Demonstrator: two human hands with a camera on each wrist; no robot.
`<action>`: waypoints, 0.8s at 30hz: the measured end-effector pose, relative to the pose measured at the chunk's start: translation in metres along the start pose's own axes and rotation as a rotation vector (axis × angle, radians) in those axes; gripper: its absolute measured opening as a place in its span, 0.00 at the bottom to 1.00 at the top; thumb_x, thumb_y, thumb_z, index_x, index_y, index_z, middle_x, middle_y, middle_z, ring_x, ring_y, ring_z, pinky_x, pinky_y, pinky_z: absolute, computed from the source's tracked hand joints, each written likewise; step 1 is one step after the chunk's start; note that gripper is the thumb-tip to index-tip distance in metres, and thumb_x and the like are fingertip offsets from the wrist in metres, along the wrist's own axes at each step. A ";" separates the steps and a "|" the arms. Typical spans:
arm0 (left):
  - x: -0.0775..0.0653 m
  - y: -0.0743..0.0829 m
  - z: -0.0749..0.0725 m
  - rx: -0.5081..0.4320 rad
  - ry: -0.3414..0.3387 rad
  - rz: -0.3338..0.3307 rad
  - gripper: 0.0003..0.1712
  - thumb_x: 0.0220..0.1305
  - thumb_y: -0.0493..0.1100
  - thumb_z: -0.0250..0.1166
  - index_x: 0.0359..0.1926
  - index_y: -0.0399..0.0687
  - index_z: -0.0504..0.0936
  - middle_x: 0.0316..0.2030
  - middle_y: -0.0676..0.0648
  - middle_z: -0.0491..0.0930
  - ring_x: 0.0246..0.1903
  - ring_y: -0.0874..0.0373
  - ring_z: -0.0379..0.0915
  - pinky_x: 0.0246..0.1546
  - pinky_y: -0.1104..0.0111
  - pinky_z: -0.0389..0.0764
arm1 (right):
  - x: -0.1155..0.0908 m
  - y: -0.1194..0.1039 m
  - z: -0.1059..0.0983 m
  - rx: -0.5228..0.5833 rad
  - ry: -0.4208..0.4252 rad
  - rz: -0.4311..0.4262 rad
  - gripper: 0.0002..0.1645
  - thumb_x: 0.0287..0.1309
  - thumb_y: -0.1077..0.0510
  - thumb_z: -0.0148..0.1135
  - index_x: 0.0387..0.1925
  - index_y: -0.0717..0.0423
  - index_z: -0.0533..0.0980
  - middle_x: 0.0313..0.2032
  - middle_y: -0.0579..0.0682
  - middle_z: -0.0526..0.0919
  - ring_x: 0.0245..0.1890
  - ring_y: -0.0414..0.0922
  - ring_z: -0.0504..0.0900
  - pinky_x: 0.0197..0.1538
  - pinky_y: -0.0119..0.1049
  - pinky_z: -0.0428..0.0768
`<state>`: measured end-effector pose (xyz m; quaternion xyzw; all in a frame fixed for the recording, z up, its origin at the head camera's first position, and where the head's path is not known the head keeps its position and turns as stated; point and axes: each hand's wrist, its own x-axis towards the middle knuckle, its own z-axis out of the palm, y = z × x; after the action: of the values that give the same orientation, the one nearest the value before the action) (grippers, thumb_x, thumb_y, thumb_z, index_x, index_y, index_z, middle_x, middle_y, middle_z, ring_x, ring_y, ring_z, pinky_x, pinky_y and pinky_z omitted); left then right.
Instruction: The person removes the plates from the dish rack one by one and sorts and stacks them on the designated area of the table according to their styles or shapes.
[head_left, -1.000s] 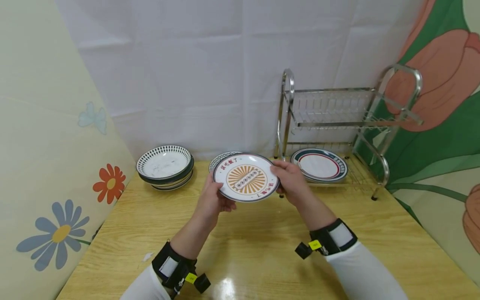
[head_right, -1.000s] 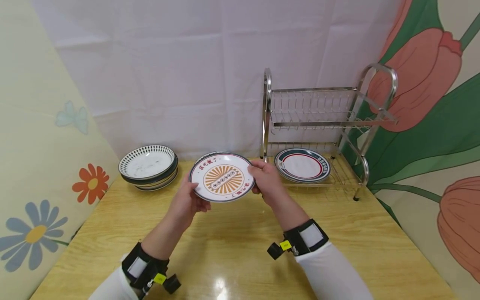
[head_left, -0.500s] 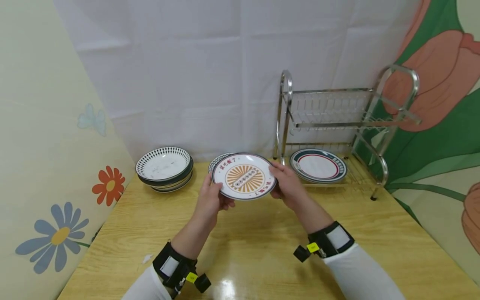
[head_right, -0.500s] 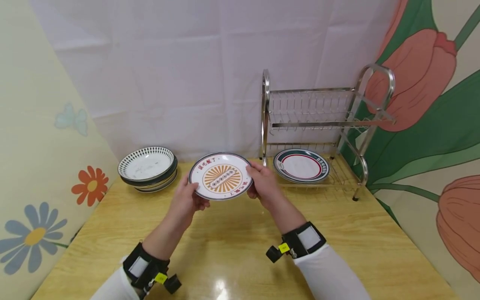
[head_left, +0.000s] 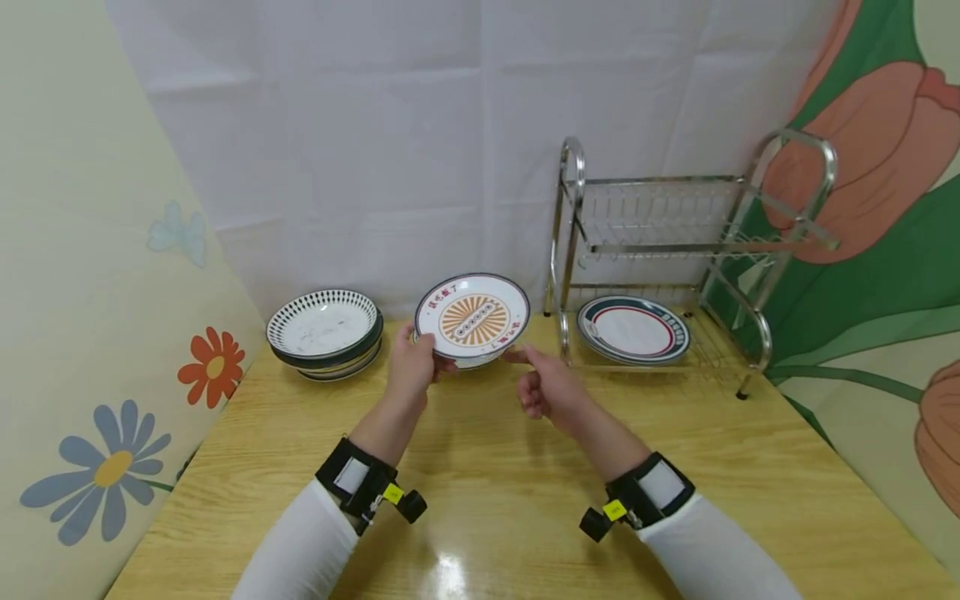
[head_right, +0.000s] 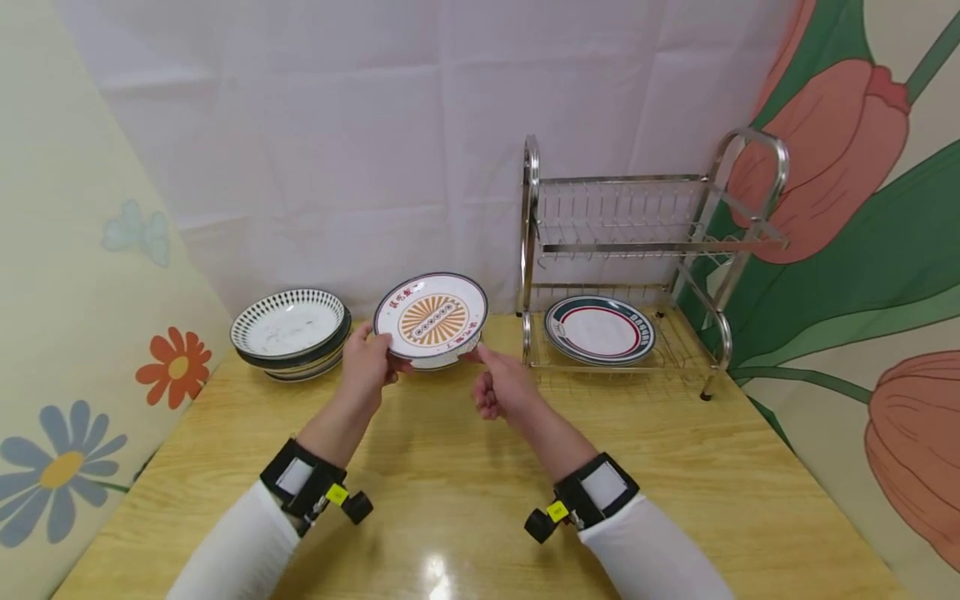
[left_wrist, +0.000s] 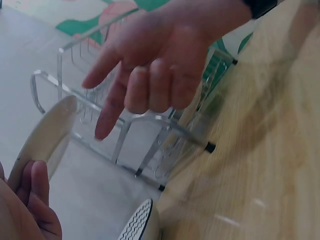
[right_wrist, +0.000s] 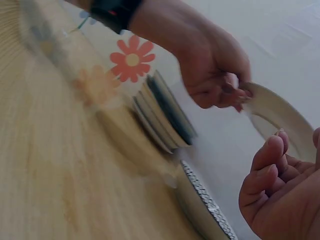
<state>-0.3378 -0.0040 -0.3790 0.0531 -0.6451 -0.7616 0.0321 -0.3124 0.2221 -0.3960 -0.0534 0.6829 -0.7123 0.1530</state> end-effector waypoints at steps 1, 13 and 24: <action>0.006 0.001 0.000 0.010 0.016 0.006 0.27 0.75 0.40 0.49 0.72 0.50 0.63 0.23 0.49 0.85 0.16 0.59 0.80 0.18 0.71 0.68 | 0.000 0.003 0.002 -0.021 -0.014 0.004 0.36 0.80 0.37 0.33 0.69 0.58 0.69 0.14 0.42 0.72 0.13 0.38 0.70 0.20 0.29 0.70; 0.077 -0.015 0.000 0.115 0.211 0.034 0.18 0.69 0.32 0.47 0.58 0.34 0.68 0.32 0.41 0.78 0.12 0.61 0.74 0.16 0.71 0.79 | -0.007 0.038 0.030 -0.236 -0.162 0.050 0.37 0.80 0.38 0.38 0.69 0.62 0.70 0.14 0.43 0.71 0.11 0.38 0.68 0.18 0.30 0.68; 0.099 -0.035 -0.005 0.385 0.212 -0.057 0.10 0.64 0.30 0.50 0.45 0.34 0.73 0.25 0.46 0.76 0.13 0.60 0.74 0.21 0.68 0.79 | -0.015 0.046 0.035 -0.292 -0.192 0.030 0.36 0.79 0.38 0.42 0.66 0.62 0.72 0.15 0.45 0.72 0.12 0.39 0.69 0.19 0.30 0.68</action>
<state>-0.4349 -0.0150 -0.4185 0.1563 -0.7699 -0.6151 0.0677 -0.2816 0.1915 -0.4374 -0.1328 0.7620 -0.5950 0.2186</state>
